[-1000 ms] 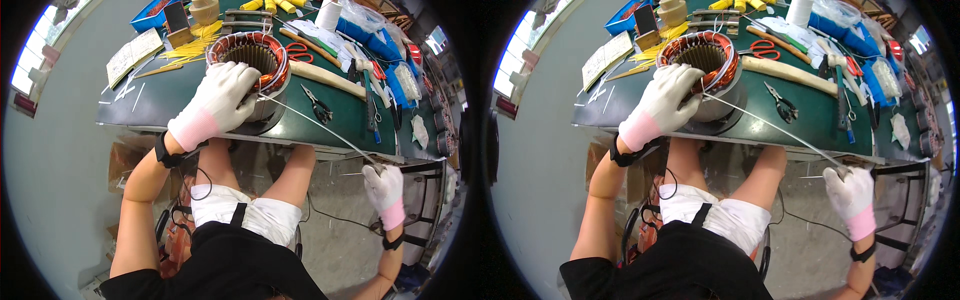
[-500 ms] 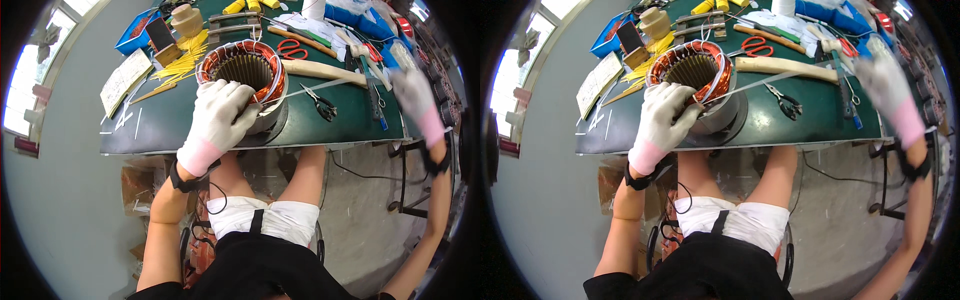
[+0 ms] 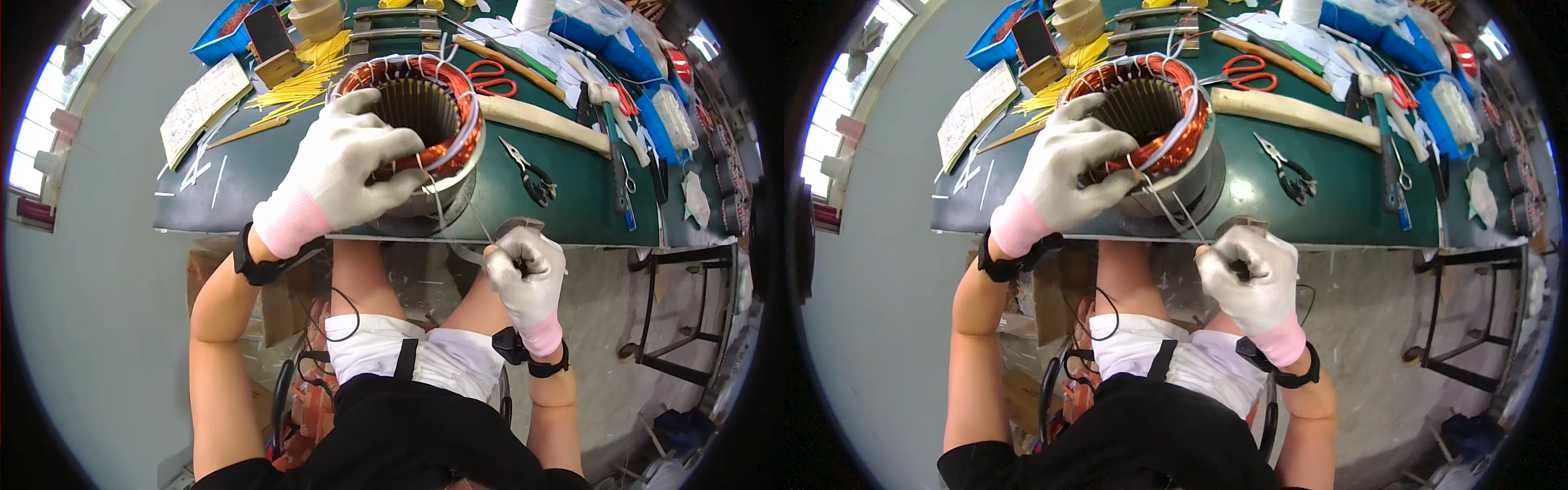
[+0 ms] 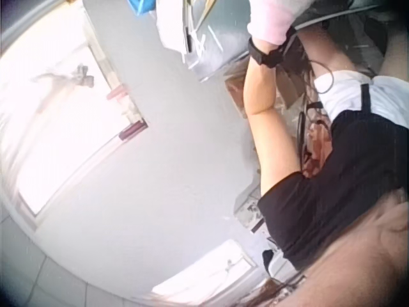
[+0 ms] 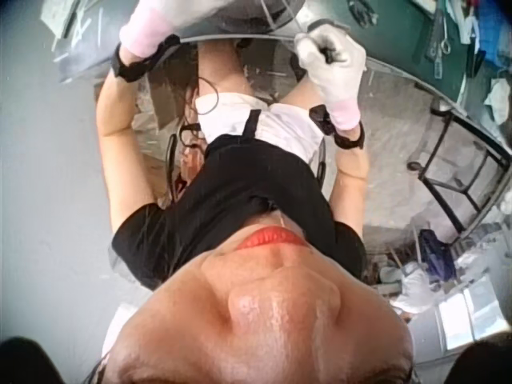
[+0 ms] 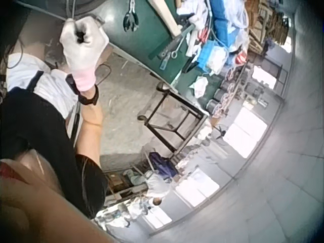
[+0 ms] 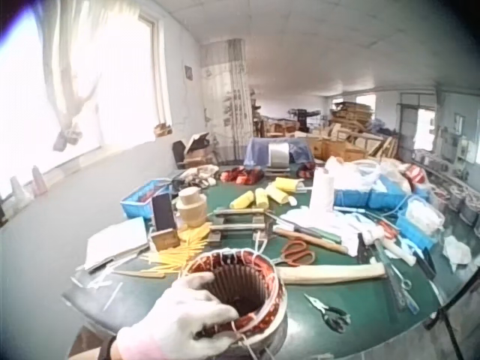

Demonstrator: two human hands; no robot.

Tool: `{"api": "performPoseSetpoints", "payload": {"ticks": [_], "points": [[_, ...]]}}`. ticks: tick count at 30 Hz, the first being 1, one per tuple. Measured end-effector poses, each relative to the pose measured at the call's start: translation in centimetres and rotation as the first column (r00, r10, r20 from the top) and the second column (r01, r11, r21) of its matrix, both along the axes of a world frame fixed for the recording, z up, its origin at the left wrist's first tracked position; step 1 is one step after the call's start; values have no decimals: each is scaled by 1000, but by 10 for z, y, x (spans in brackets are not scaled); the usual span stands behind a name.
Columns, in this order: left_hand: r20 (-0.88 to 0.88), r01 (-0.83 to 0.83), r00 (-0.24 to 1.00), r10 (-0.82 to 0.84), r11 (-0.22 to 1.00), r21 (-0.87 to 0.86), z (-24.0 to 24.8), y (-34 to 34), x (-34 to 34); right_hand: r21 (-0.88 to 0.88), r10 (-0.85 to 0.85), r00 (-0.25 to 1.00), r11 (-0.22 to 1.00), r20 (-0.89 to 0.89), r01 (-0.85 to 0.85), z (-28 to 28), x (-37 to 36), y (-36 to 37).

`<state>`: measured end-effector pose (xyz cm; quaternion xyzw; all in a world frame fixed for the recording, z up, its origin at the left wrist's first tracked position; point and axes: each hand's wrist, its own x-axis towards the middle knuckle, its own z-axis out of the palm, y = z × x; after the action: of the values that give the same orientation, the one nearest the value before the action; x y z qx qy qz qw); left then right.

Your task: Winding copper wire around a motor stator and securing it with thread.

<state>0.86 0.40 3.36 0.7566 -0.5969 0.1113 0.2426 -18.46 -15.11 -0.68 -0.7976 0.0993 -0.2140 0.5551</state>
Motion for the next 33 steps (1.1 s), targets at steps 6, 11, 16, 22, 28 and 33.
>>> {"api": "performPoseSetpoints", "payload": {"ticks": [6, 11, 16, 22, 28, 33], "points": [[-102, 93, 989, -103, 991, -99, -5, -2, 3, 31, 64, 983, 998, -170, -59, -3, 23, 5], [-224, 61, 972, -64, 998, -20, -2, -3, 3, -396, 48, 998, 918, 46, -26, -8, 42, 9], [-117, -31, 993, 11, 985, -171, -11, -4, -3, -390, 177, 978, 898, -109, -206, -6, 42, 4], [-89, -42, 996, 26, 981, -190, -13, -7, -4, -207, 339, 889, 888, -308, -410, -22, 20, 0], [-69, -109, 993, 91, 941, -319, -24, -16, -10, 223, 618, 686, 783, -384, -581, -42, -2, -7], [-100, -181, 983, 154, 909, -375, -23, -18, -15, 301, 557, 763, 827, -328, -475, -40, -14, -6]]}}
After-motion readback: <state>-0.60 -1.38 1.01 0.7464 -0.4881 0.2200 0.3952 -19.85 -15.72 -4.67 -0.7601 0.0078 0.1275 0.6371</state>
